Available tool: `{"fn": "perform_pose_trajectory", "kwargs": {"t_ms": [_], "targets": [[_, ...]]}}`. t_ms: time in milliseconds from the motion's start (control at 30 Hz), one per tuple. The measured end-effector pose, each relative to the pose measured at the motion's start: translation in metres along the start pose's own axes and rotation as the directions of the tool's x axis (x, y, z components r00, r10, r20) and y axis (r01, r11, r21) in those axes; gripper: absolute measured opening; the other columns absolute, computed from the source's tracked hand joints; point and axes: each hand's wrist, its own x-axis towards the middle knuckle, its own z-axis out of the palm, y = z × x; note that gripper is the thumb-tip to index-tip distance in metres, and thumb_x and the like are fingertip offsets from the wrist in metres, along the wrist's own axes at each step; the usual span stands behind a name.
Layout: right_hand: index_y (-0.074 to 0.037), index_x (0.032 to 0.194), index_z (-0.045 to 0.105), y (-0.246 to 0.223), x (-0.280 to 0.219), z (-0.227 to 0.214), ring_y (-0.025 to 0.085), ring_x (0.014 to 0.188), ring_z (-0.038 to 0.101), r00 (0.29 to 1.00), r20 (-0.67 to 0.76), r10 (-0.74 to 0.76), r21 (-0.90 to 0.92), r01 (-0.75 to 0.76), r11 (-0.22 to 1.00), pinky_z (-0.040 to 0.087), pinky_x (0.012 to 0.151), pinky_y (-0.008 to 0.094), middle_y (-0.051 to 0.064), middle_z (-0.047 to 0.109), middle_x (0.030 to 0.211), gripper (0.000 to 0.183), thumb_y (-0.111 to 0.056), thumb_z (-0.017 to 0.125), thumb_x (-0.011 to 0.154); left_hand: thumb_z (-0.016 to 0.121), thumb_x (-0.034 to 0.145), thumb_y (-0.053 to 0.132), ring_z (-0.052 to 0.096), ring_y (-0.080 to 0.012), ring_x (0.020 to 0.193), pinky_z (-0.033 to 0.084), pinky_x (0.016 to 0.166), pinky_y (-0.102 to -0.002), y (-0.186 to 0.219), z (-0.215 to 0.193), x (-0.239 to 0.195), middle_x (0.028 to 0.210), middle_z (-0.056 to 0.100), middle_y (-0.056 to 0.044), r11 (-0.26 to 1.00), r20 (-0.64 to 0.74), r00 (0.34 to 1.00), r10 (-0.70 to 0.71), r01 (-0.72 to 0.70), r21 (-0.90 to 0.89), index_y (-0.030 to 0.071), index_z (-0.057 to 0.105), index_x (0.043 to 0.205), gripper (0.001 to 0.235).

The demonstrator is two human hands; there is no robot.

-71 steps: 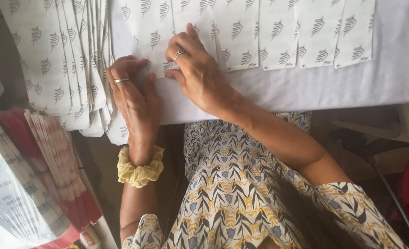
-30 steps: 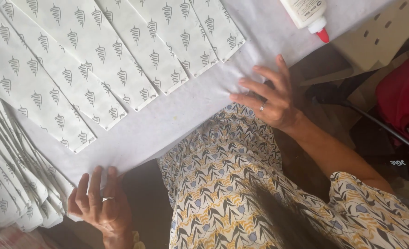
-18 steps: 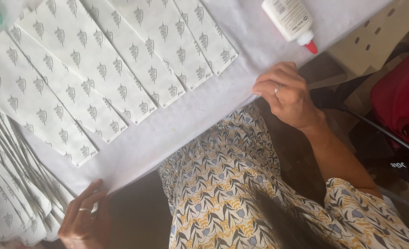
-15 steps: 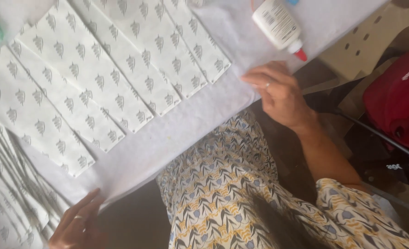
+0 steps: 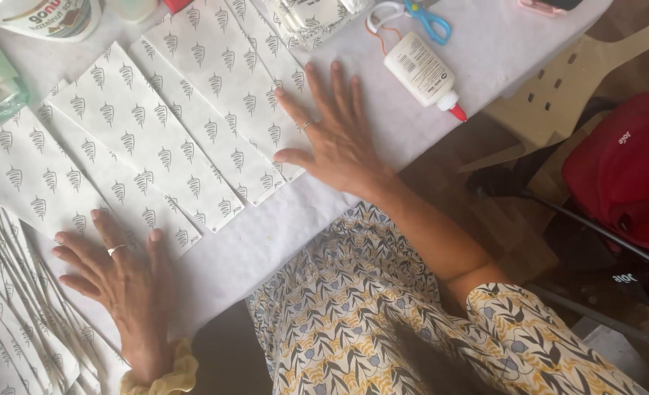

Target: Applying glue to the edges of paper wrappers and folding them to create packaging.

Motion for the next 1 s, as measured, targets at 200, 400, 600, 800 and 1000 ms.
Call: {"fn": "perform_pose_trajectory", "kwargs": {"t_ms": [200, 400, 600, 800, 1000], "targets": [[-0.025, 0.163, 0.034, -0.035, -0.01, 0.011, 0.056, 0.151, -0.005, 0.998, -0.019, -0.065, 0.063, 0.067, 0.996, 0.005, 0.126, 0.067, 0.029, 0.001, 0.166, 0.089, -0.075, 0.061, 0.094, 0.03, 0.102, 0.058, -0.015, -0.0466, 0.15, -0.006, 0.117, -0.072, 0.03, -0.002, -0.005, 0.163, -0.011, -0.034, 1.0, 0.064, 0.998, 0.026, -0.025, -0.018, 0.01, 0.011, 0.168, 0.084], [-0.011, 0.165, 0.022, -0.045, 0.009, 0.018, 0.046, 0.157, -0.003, 1.0, -0.003, 0.002, 0.188, -0.002, 0.982, 0.014, 0.127, 0.062, 0.022, -0.005, 0.169, 0.091, -0.07, 0.051, 0.102, 0.026, 0.1, 0.067, 0.009, -0.0613, 0.145, 0.019, 0.109, -0.078, 0.044, -0.031, 0.0, 0.165, 0.001, -0.033, 0.979, -0.003, 0.994, -0.106, 0.104, -0.178, 0.011, 0.014, 0.167, 0.088], [-0.007, 0.163, 0.023, -0.084, 0.013, 0.042, 0.052, 0.154, -0.003, 0.999, -0.013, -0.036, 0.067, 0.037, 0.997, 0.005, 0.127, 0.064, 0.034, 0.001, 0.165, 0.107, -0.08, 0.06, 0.094, 0.045, 0.103, 0.059, 0.026, -0.0565, 0.131, 0.027, 0.099, -0.081, 0.056, -0.012, 0.009, 0.158, 0.026, -0.033, 0.998, 0.003, 1.0, -0.03, 0.03, -0.046, 0.003, 0.022, 0.162, 0.085], [-0.002, 0.149, 0.044, -0.089, 0.024, 0.048, 0.036, 0.118, 0.049, 0.945, -0.315, -0.086, 0.205, 0.156, 0.966, 0.046, 0.104, 0.047, 0.018, 0.051, 0.136, 0.09, -0.052, 0.085, 0.087, 0.051, 0.102, 0.053, 0.025, -0.0512, 0.136, 0.027, 0.106, -0.062, 0.075, -0.021, 0.006, 0.156, 0.031, -0.032, 0.957, 0.043, 0.999, 0.021, -0.007, -0.29, -0.001, 0.028, 0.158, 0.081], [-0.003, 0.16, 0.03, -0.084, 0.047, 0.054, 0.032, 0.125, 0.047, 0.993, -0.119, -0.017, 0.618, 0.088, 0.781, 0.045, 0.102, 0.043, 0.017, 0.053, 0.13, 0.091, -0.032, 0.082, 0.091, 0.065, 0.11, 0.047, 0.052, -0.0479, 0.12, 0.061, 0.081, -0.044, 0.078, -0.017, 0.011, 0.128, 0.05, -0.041, 0.909, -0.097, 0.984, 0.149, -0.174, -0.378, -0.017, 0.047, 0.143, 0.075]]}}
